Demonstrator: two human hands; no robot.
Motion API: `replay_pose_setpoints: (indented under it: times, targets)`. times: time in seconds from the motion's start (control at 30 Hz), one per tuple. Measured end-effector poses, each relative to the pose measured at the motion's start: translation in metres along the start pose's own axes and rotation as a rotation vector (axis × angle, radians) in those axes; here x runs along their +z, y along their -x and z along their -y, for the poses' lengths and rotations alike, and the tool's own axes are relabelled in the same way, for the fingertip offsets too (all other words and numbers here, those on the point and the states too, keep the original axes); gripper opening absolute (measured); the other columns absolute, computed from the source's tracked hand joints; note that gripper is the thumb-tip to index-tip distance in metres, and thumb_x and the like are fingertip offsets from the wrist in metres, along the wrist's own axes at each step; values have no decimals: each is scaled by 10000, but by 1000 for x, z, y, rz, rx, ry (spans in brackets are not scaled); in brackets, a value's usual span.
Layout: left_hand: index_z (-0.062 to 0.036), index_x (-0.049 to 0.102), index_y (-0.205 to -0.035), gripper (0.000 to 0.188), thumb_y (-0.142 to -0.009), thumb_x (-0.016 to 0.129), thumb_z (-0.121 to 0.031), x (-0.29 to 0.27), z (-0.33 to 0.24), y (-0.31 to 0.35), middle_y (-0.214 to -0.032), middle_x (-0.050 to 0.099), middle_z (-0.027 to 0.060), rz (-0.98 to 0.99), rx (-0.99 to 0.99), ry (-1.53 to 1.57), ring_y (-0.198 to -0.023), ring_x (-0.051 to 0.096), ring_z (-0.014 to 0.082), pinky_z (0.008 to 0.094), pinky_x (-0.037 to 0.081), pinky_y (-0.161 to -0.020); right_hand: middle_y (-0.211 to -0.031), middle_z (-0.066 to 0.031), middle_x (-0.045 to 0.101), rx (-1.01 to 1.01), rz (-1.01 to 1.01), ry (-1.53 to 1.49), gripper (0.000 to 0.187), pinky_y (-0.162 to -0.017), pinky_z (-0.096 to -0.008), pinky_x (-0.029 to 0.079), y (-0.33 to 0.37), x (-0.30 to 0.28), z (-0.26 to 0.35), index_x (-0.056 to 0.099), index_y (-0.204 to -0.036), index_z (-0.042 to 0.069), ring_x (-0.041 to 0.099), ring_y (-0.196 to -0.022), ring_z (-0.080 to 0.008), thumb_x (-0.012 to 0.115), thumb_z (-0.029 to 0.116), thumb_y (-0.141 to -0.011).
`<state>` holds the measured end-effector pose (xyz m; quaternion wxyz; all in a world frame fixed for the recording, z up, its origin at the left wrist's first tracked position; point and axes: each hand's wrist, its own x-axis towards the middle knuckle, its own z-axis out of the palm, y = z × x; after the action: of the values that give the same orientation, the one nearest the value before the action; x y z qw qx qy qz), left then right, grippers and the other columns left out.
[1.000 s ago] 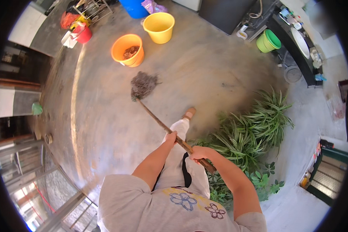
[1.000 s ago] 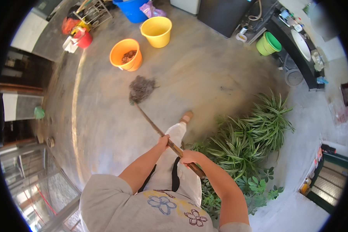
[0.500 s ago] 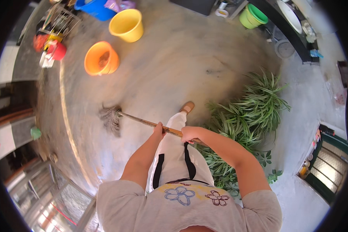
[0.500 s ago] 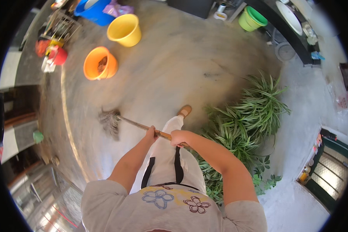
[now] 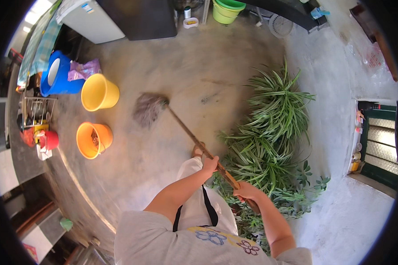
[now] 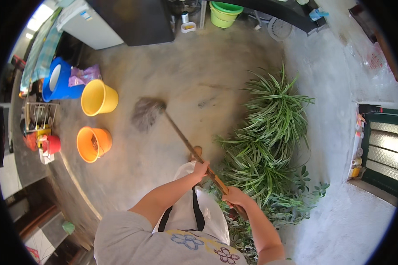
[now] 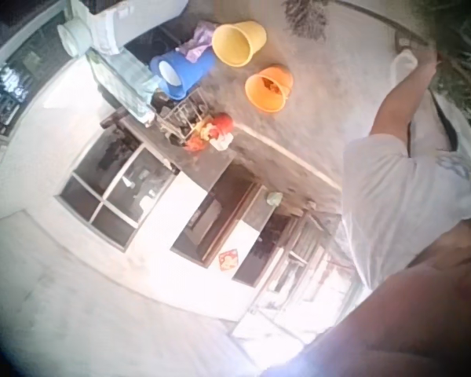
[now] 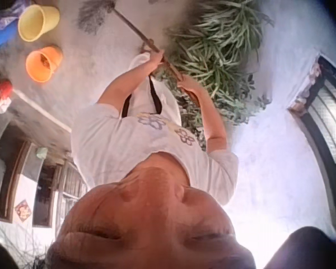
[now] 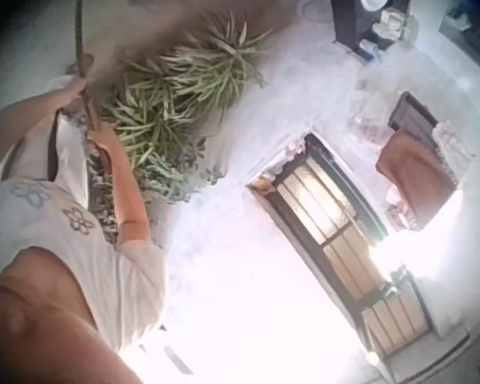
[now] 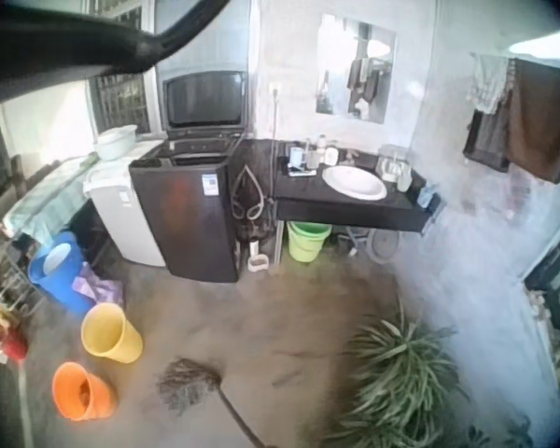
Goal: The person mops the floor with a traditional string mop, moving through a semi-outdoor area, a tiled bathroom, and a room with stacked sacks. The person navigates around buckets, plants, and shoes while sweeping the mop across the floor.
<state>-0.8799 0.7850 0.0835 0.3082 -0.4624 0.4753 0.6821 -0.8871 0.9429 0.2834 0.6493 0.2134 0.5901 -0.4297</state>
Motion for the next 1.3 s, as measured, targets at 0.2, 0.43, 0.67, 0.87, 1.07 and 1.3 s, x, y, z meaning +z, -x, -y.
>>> replay_pose_setpoints:
  times: [0.2,0.43,0.67,0.87,1.07,1.3]
  targets:
    - [66,501,-669,342,-799,557,-245,58,-62,-41,-573,533,150,199,137,-618,-477,544,214,371,443,-404,-545,-37,422,-102,-153,-544,147,-398,-260,349,-24,-4,-10,402,-706,44,409,-417,-129,544,33,-745]
    - [145,241,-1217,650,-801,553,-246,147,-115,-93,-732,586,215,368,120,-1131,-561,595,265,339,493,-435,-548,-25,398,-259,-268,-996,152,-400,-260,343,-68,-17,16,377,-726,51,399,-438,-117,523,41,-766]
    - [24,585,-903,345,-752,560,-285,177,-79,-74,-822,614,156,280,207,-1208,-723,606,274,378,485,-616,-559,-53,413,-231,-261,-998,128,-423,-290,384,-73,-27,1,379,-711,21,411,-449,-146,489,24,-778]
    - [-5,553,-730,322,-813,519,-315,158,-8,-35,-612,524,102,336,201,-1080,-550,519,237,376,452,-550,-542,-49,420,-196,-239,-729,153,-443,-298,394,-35,0,-66,390,-679,26,416,-454,-151,481,24,-802]
    - [-1,544,-812,328,-839,511,-326,90,78,31,-692,538,118,214,145,-712,-586,522,248,409,452,-571,-527,-76,457,-97,-158,-455,149,-444,-309,427,-7,52,-148,410,-661,15,461,-441,-168,517,7,-764]
    - [43,504,-991,359,-820,542,-271,-45,188,86,-833,557,139,60,8,-175,-682,564,273,402,475,-600,-534,-77,513,26,-51,159,149,-420,-287,434,-1,143,-208,473,-611,22,544,-463,-163,537,54,-741]
